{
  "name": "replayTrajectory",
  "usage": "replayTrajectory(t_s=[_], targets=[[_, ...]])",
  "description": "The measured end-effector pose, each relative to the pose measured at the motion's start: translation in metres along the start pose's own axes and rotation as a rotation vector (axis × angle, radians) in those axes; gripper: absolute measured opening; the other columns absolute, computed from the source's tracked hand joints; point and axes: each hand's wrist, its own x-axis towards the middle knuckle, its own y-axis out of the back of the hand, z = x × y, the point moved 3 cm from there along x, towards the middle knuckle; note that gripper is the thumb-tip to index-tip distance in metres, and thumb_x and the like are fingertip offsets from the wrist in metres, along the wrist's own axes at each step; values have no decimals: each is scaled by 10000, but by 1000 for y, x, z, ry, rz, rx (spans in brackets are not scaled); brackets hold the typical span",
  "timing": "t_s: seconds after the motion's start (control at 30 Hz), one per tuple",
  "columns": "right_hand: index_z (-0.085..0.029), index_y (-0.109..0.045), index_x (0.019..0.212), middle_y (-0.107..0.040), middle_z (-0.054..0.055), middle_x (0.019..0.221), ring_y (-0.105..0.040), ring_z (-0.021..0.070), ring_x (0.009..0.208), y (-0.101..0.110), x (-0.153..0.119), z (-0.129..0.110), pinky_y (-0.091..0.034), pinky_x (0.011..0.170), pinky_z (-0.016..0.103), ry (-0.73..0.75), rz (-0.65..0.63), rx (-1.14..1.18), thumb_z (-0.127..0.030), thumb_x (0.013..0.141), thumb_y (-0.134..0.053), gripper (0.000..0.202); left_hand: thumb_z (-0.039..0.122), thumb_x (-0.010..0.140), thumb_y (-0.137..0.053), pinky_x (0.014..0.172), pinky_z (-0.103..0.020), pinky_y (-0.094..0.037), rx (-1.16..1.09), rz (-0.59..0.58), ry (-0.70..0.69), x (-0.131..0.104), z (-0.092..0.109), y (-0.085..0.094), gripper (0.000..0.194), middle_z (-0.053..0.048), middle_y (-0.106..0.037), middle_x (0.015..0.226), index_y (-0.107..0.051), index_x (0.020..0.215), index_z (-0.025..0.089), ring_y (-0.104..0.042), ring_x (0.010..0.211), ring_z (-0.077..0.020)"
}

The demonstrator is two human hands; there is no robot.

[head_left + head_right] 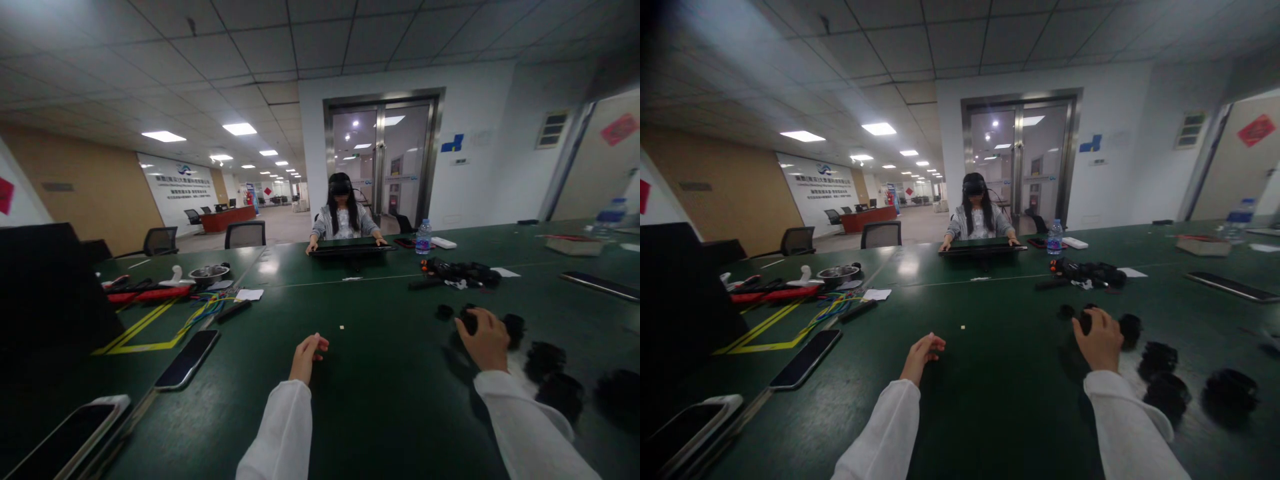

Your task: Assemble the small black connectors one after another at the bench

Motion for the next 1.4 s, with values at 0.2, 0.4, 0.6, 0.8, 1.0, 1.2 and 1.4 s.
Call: replayTrajectory(t_s=[0.2,0.4,0.6,0.8,1.0,1.2,1.4], targets=[[-183,-524,853,-567,80,899,-544,198,769,-1,-5,-22,-402,670,296,149,-193,102,-333,769,-363,235,582,681,-447,608,-274,-407,5,14,-7,0,0,0,491,-90,-589,825,-598,746,119,-534,778,-195],[-188,-552,768,-579,58,763,-556,182,682,-25,-11,-7,-398,603,276,77,-485,-13,-344,762,-373,237,557,697,-453,611,-273,-410,-4,-21,-8,0,0,0,458,-83,-590,830,-594,752,125,-532,777,-190],[-162,-571,845,-578,106,851,-553,218,777,-27,-9,13,-396,650,301,-33,-437,-179,-297,748,-377,256,559,700,-447,619,-285,-412,-3,-5,-7,1,-1,1,466,-86,-582,824,-593,753,120,-529,772,-192],[-142,-596,840,-583,128,886,-536,249,842,-33,-8,24,-375,727,334,-76,-453,-247,-269,710,-418,254,551,701,-454,620,-287,-408,-10,-18,-9,1,-2,1,458,-91,-582,829,-593,756,117,-527,770,-193],[-159,-599,828,-570,109,920,-515,241,851,-16,-6,8,-367,699,320,-65,-426,-238,-253,719,-406,241,521,730,-444,615,-271,-405,-28,-17,-29,-2,1,0,435,-87,-585,829,-592,772,114,-529,778,-187],[-171,-579,850,-546,104,951,-469,264,880,22,5,-19,-334,694,360,-38,-294,-330,-247,733,-393,233,557,688,-464,591,-264,-398,-22,10,-3,2,-4,0,468,-90,-592,818,-600,743,112,-532,760,-189],[-156,-590,825,-544,140,889,-438,304,877,59,8,-17,-289,718,441,-78,-276,-437,-261,717,-403,239,582,661,-462,601,-281,-398,-17,29,2,4,-5,-1,493,-93,-595,831,-597,747,115,-535,766,-198]])
